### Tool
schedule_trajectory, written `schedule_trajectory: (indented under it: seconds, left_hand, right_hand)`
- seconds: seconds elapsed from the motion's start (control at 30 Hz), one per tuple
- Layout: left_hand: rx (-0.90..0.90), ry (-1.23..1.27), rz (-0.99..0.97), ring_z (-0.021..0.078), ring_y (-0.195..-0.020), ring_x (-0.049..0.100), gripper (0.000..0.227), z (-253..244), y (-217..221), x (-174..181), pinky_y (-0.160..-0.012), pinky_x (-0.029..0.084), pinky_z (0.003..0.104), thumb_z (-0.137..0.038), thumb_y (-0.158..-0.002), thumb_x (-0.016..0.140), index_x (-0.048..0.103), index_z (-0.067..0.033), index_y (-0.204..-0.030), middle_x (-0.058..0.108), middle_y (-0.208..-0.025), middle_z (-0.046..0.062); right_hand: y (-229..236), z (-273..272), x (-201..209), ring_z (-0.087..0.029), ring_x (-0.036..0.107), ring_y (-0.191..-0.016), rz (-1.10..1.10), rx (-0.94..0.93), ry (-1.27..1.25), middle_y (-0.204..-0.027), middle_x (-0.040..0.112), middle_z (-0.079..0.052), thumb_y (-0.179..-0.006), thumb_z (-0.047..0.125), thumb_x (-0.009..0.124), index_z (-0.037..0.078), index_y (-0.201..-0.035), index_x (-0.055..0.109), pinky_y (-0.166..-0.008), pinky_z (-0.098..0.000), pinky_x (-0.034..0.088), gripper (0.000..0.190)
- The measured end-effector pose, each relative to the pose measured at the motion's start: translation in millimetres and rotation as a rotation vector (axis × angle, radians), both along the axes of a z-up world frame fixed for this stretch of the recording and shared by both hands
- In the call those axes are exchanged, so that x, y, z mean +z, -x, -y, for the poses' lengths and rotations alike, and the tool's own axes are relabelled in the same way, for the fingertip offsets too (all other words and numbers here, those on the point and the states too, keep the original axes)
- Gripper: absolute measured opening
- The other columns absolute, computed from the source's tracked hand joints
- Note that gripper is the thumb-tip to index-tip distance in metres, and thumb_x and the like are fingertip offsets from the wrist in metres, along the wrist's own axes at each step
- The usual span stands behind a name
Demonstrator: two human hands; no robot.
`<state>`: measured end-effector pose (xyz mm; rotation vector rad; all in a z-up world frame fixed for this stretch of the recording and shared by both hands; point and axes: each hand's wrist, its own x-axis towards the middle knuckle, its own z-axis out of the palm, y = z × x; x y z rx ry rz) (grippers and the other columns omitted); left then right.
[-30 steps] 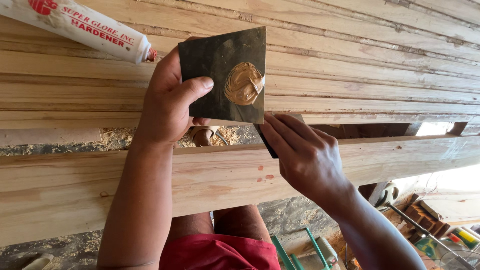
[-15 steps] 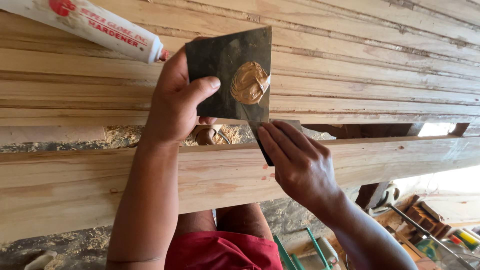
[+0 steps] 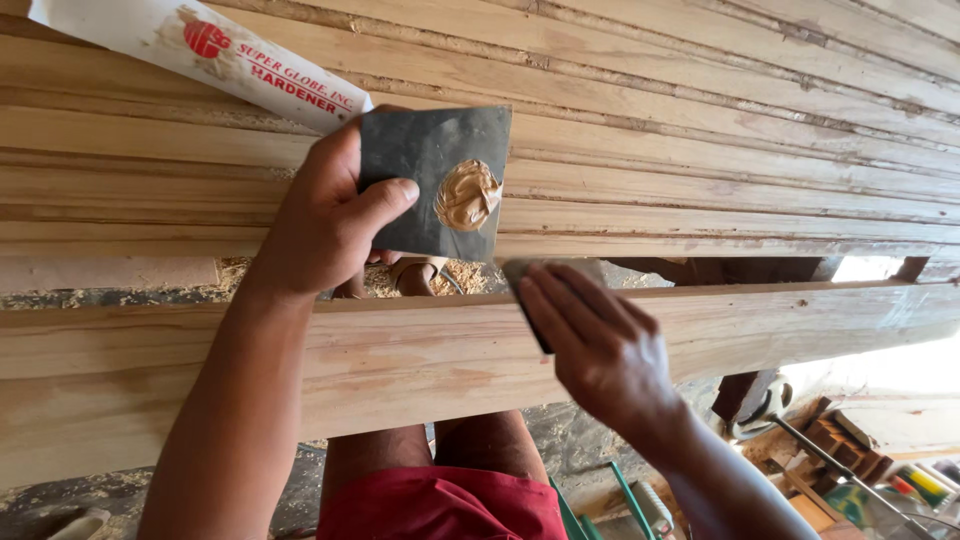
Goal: The person uses a putty knife to apply a brown filler paste into gaps and holes on a wooden workbench. They scoop the filler from a container and spread it across the surface, smoothing it into the wood grain.
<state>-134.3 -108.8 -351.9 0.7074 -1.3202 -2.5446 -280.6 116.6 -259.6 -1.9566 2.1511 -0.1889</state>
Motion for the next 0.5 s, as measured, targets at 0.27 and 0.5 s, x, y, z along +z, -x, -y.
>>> schedule_trajectory:
  seconds: [0.27,0.5]
  left_hand:
    - [0.111,0.018,0.006,0.0054,-0.061,0.054,0.037,2.0,-4.9,-0.1,-0.048,0.048,0.023,-0.004,-0.097,0.055,0.052,0.0019,-0.134,0.063,-0.093,0.004]
    - [0.109,0.012,-0.041,0.0057,-0.062,0.054,0.035,1.4,-6.0,0.6,-0.051,0.049,0.023,-0.004,-0.098,0.055,0.052,0.0027,-0.133,0.063,-0.093,0.005]
  right_hand:
    - [25.2,10.9,-0.7,-0.023,0.073,-0.112,0.013,-0.069,-0.028,-0.119,0.076,-0.009,-0.082,-0.011,0.064,0.004,-0.119,0.073,-0.079,-0.0372,0.064,0.040]
    - [22.5,22.5,1.4,-0.023,0.073,-0.113,0.023,-0.030,-0.052,-0.119,0.076,-0.008,-0.087,-0.010,0.066,0.006,-0.118,0.073,-0.083,-0.0363,0.064,0.036]
